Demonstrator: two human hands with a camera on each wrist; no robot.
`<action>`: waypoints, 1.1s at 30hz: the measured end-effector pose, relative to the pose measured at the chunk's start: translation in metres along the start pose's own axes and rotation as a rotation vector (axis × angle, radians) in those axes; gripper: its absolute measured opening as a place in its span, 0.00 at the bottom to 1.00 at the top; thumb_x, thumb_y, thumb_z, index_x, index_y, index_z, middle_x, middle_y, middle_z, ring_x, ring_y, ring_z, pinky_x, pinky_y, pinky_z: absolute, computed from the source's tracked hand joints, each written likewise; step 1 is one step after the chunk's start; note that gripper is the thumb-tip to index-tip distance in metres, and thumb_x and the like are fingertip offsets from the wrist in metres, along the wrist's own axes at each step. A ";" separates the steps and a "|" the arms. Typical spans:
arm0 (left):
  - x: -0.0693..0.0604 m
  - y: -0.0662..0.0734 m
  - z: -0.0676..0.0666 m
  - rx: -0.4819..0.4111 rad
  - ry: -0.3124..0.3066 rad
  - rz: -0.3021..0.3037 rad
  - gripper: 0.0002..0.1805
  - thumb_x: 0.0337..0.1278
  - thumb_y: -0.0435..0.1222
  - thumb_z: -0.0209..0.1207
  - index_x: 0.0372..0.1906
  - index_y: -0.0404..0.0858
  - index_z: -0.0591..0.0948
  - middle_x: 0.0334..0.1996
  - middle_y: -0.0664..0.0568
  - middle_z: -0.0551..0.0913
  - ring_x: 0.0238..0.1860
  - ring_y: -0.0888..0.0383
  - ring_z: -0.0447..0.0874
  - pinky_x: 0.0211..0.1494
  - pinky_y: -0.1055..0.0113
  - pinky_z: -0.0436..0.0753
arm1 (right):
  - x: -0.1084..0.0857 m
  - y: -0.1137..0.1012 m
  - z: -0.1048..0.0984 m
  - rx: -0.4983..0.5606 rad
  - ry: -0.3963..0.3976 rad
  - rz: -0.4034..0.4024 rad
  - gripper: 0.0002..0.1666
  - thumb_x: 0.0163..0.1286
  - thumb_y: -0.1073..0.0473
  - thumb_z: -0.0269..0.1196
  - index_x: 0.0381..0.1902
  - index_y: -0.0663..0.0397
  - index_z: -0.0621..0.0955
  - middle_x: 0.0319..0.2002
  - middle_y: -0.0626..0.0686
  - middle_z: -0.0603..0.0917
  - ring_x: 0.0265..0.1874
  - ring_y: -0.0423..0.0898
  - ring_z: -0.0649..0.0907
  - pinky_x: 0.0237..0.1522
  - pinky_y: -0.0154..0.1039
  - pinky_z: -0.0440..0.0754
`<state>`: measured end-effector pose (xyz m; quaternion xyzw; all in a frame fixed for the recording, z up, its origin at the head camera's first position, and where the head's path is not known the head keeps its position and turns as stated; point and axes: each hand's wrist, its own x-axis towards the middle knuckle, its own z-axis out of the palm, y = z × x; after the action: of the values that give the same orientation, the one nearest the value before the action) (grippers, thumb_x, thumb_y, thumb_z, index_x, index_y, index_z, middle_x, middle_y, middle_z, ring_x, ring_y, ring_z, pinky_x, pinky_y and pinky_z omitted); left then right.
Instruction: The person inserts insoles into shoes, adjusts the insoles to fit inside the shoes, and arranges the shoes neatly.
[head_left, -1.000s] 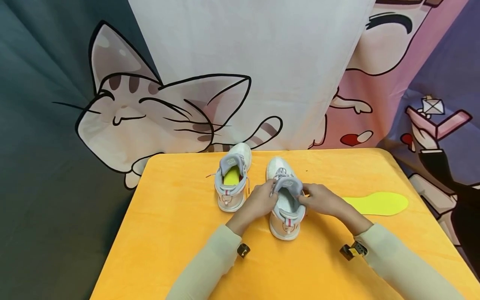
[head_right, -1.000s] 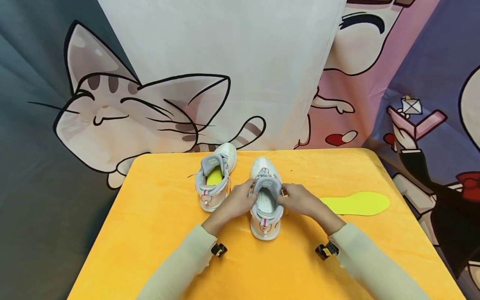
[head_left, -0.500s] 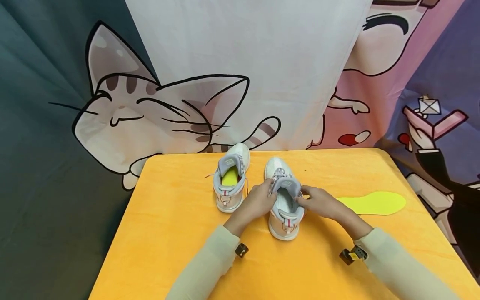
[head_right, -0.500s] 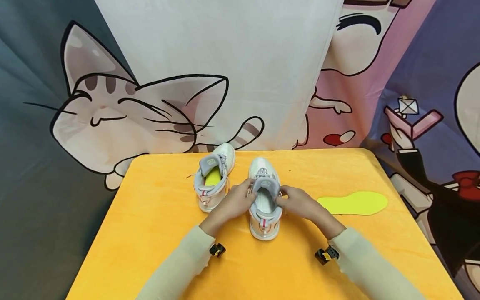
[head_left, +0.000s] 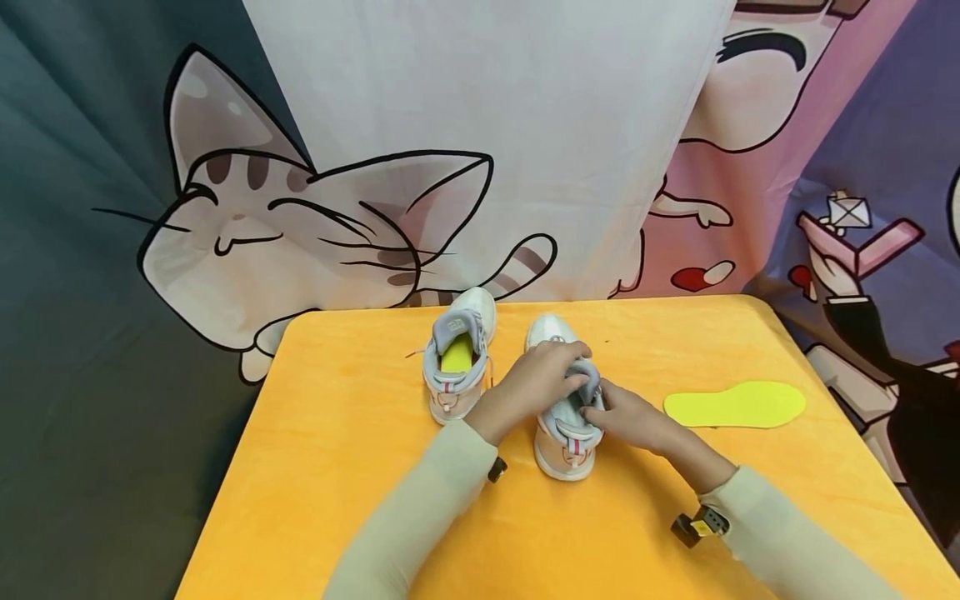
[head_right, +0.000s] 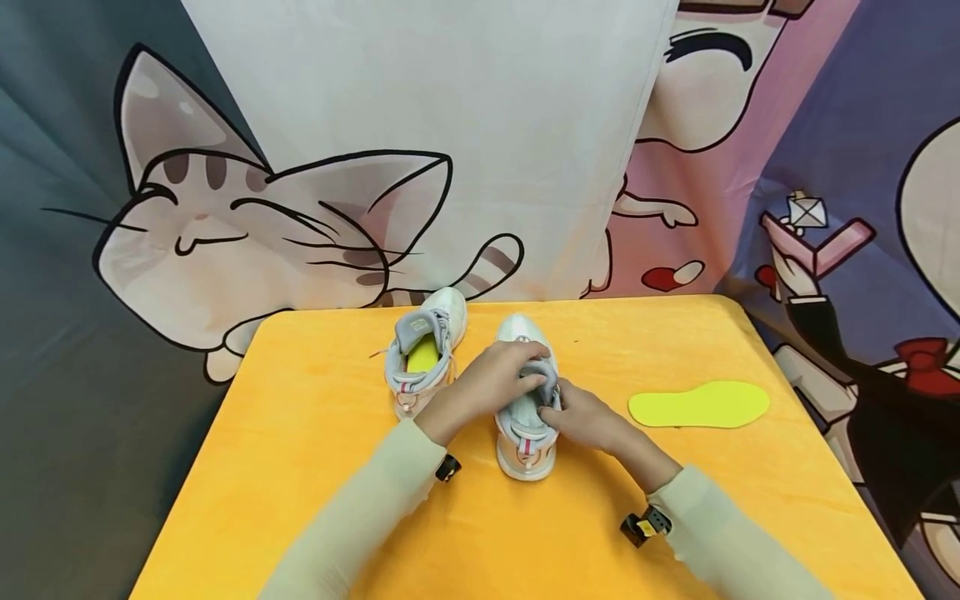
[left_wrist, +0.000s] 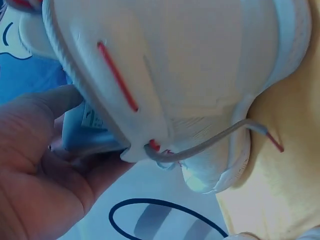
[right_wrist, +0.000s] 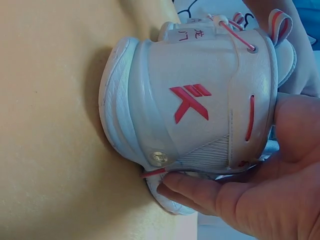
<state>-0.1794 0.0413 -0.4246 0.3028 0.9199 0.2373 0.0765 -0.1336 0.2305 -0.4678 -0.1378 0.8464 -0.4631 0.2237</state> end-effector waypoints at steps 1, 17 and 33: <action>0.002 -0.001 -0.001 0.015 -0.011 0.027 0.19 0.71 0.45 0.63 0.63 0.47 0.82 0.56 0.56 0.87 0.56 0.58 0.85 0.57 0.61 0.84 | 0.000 0.001 0.001 -0.002 0.005 -0.006 0.40 0.78 0.61 0.55 0.79 0.71 0.53 0.69 0.69 0.72 0.57 0.54 0.77 0.57 0.48 0.78; 0.024 -0.017 -0.016 0.004 -0.041 0.085 0.07 0.72 0.42 0.60 0.45 0.46 0.86 0.40 0.58 0.87 0.41 0.61 0.80 0.46 0.70 0.80 | -0.001 -0.004 0.003 -0.016 0.067 0.073 0.34 0.72 0.62 0.59 0.71 0.73 0.64 0.43 0.59 0.78 0.35 0.49 0.75 0.34 0.40 0.73; 0.055 -0.030 -0.020 -0.123 -0.095 -0.070 0.13 0.72 0.38 0.61 0.28 0.41 0.81 0.26 0.53 0.77 0.26 0.59 0.72 0.31 0.72 0.72 | -0.003 -0.010 0.003 -0.101 0.047 0.103 0.42 0.65 0.67 0.60 0.74 0.77 0.61 0.52 0.66 0.78 0.41 0.52 0.78 0.40 0.41 0.75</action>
<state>-0.2446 0.0449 -0.4218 0.2760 0.9090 0.2758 0.1468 -0.1297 0.2243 -0.4595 -0.0941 0.8798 -0.4108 0.2200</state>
